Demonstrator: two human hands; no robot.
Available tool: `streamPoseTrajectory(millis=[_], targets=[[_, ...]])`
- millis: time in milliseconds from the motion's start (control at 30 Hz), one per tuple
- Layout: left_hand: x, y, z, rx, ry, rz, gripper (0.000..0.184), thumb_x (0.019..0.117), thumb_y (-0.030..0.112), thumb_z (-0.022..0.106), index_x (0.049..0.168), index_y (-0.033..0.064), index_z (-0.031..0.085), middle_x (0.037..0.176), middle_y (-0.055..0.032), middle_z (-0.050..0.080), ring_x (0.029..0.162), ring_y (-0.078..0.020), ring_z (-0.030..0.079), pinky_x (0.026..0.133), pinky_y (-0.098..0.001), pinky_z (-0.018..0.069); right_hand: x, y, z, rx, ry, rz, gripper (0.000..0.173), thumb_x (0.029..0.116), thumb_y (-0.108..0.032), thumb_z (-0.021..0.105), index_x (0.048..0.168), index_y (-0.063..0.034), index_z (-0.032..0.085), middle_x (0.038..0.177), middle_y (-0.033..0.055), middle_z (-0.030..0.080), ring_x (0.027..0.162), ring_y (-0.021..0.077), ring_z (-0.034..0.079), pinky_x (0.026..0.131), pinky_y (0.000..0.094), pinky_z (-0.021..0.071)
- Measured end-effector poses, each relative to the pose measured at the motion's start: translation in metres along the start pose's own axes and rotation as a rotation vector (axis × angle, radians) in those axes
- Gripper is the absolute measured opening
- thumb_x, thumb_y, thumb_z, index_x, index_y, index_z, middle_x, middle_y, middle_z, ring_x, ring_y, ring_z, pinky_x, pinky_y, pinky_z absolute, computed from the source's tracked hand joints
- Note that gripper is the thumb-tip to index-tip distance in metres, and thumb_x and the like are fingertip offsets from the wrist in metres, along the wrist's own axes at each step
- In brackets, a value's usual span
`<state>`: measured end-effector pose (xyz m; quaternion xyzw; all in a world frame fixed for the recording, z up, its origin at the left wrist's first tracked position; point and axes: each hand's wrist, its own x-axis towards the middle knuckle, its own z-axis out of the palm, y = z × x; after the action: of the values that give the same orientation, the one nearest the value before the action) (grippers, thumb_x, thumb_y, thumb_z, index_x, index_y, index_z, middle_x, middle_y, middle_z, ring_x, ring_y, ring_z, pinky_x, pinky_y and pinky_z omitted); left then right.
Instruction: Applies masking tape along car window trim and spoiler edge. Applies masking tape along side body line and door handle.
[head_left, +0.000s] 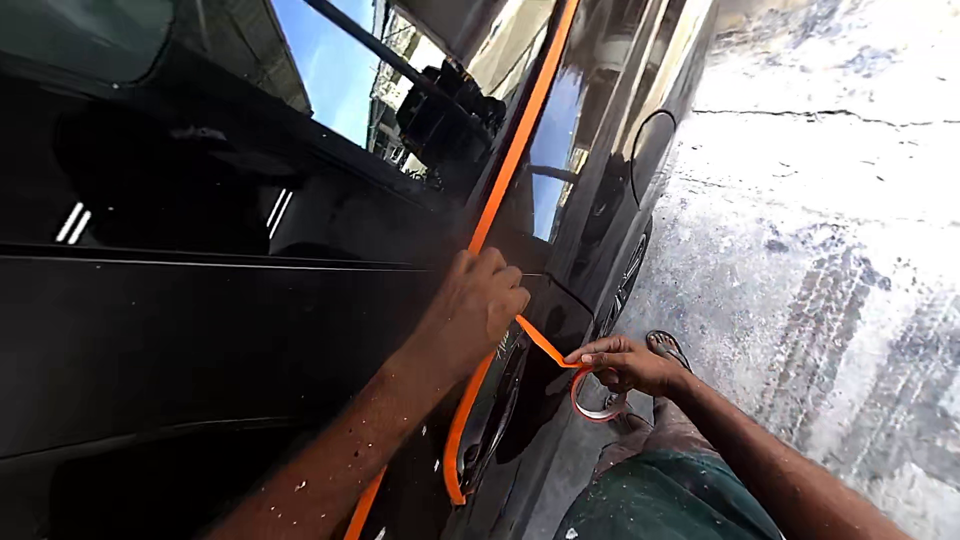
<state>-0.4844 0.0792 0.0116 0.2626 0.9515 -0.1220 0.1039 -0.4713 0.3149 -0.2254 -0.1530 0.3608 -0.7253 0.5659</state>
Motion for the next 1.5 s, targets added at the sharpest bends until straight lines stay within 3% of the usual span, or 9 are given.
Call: streamPoseTrajectory(millis=[267,867,1133,1267,1500], targets=[[0.023,-0.007,-0.002,0.069,-0.08,0.215,0.02,0.0909,0.003,0.066,0.083,0.0192,0.074,0.089,0.0001,0.067,0.098,-0.0248,0.061,0.089,-0.0478,0.0441,0.006,0.028,0.017,0.138,0.042,-0.12,0.033,0.1072,-0.032,0.053,0.129,-0.0136,0.07,0.061,-0.0057,0.046,0.045,0.0018,0.037,0.043,0.0185,0.0333],[0.041,0.006,-0.003,0.184,-0.385,0.358,0.018,0.089,0.008,0.072,0.09,0.0254,0.078,0.091,0.0042,0.067,0.092,-0.0182,0.061,0.085,-0.0415,0.0437,0.024,0.016,0.01,0.109,-0.015,-0.096,0.032,0.1078,-0.027,0.052,0.126,-0.009,0.071,0.056,-0.0066,0.042,0.042,0.0002,0.035,0.04,0.0165,0.0314],[0.047,0.029,-0.004,0.322,-0.556,0.345,0.015,0.0948,0.014,0.066,0.085,0.0181,0.077,0.097,0.0002,0.068,0.097,-0.0204,0.061,0.084,-0.0411,0.0433,0.038,0.02,0.008,0.081,-0.002,-0.177,0.029,0.1074,-0.023,0.054,0.122,-0.008,0.073,0.063,-0.0032,0.053,0.045,0.0005,0.039,0.042,0.0168,0.0324],[0.045,0.037,-0.002,0.398,-0.553,0.388,0.015,0.094,0.014,0.066,0.085,0.0161,0.077,0.101,-0.0018,0.069,0.1,-0.0226,0.061,0.084,-0.0418,0.0436,0.041,0.02,0.015,0.071,0.027,-0.22,0.028,0.1069,-0.019,0.054,0.122,-0.0039,0.073,0.058,-0.0018,0.052,0.041,0.0016,0.037,0.039,0.0178,0.0324],[0.04,0.039,-0.005,0.495,-0.555,0.427,0.017,0.0945,0.014,0.064,0.085,0.0177,0.077,0.103,0.0004,0.069,0.101,-0.0214,0.061,0.083,-0.0398,0.0441,0.037,0.027,0.015,0.021,0.077,-0.302,0.028,0.1077,-0.019,0.054,0.123,-0.0051,0.073,0.071,0.0007,0.063,0.045,0.0007,0.039,0.041,0.0178,0.0344]])
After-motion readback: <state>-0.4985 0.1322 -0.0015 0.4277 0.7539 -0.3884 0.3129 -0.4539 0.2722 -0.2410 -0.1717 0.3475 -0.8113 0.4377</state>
